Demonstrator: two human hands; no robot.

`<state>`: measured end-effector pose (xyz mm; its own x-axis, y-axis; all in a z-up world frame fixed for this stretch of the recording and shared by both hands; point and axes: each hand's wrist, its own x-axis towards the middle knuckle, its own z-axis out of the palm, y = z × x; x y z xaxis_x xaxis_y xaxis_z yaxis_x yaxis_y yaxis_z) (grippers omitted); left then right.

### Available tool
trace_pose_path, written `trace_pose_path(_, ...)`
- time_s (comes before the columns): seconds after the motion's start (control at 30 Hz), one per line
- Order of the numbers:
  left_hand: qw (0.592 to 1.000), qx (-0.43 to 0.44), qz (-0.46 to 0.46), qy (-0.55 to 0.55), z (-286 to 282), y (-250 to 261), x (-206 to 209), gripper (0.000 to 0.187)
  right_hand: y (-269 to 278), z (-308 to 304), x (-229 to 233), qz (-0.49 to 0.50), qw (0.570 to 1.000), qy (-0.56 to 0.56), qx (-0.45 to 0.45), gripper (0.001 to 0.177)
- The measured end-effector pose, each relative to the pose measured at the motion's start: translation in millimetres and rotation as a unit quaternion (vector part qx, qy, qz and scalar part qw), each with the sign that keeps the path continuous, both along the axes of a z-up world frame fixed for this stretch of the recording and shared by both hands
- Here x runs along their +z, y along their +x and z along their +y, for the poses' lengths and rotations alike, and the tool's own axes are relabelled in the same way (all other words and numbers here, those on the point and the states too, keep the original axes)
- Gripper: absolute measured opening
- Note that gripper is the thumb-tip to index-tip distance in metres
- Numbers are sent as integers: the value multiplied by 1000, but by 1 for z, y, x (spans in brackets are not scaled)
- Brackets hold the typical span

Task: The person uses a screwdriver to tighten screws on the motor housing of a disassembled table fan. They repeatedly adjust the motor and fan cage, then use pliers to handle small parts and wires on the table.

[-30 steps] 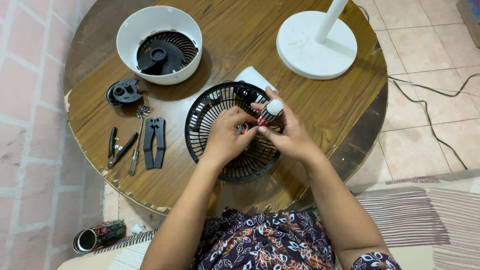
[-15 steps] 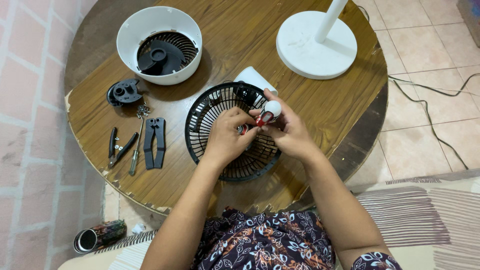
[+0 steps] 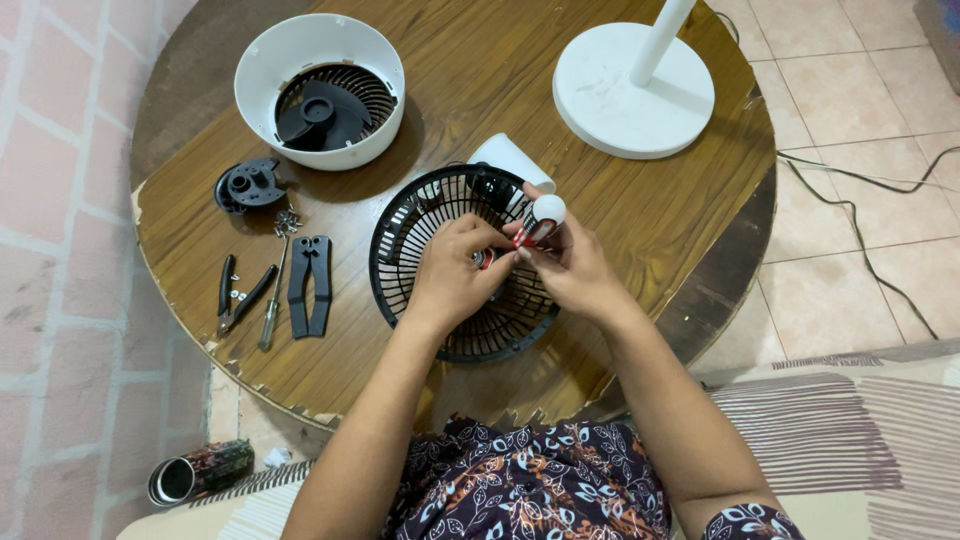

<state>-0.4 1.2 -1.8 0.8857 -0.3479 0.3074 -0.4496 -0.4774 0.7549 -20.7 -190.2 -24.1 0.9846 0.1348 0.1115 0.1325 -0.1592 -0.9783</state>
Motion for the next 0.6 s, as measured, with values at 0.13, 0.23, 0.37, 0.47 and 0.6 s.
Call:
trace_pose_path(0.13, 1000, 3, 16, 14, 1, 1, 3, 21, -1, -1, -4, 11, 999, 48, 1, 76)
trace_pose_path(0.23, 1000, 4, 20, 12, 2, 1, 5, 22, -1, -3, -6, -14, 998, 53, -8, 77)
trace_pose_path(0.37, 1000, 5, 3, 6, 2, 1, 6, 23, -3, -8, -7, -48, 997, 46, -30, 76)
trace_pose_path(0.47, 1000, -7, -11, -24, 4, 2, 4, 26, -5, -10, -9, -90, 990, 97, -45, 76)
trace_pose_path(0.6, 998, -12, 7, -62, 9, 2, 0, 26, -12, -11, -13, -72, 972, 195, -106, 74)
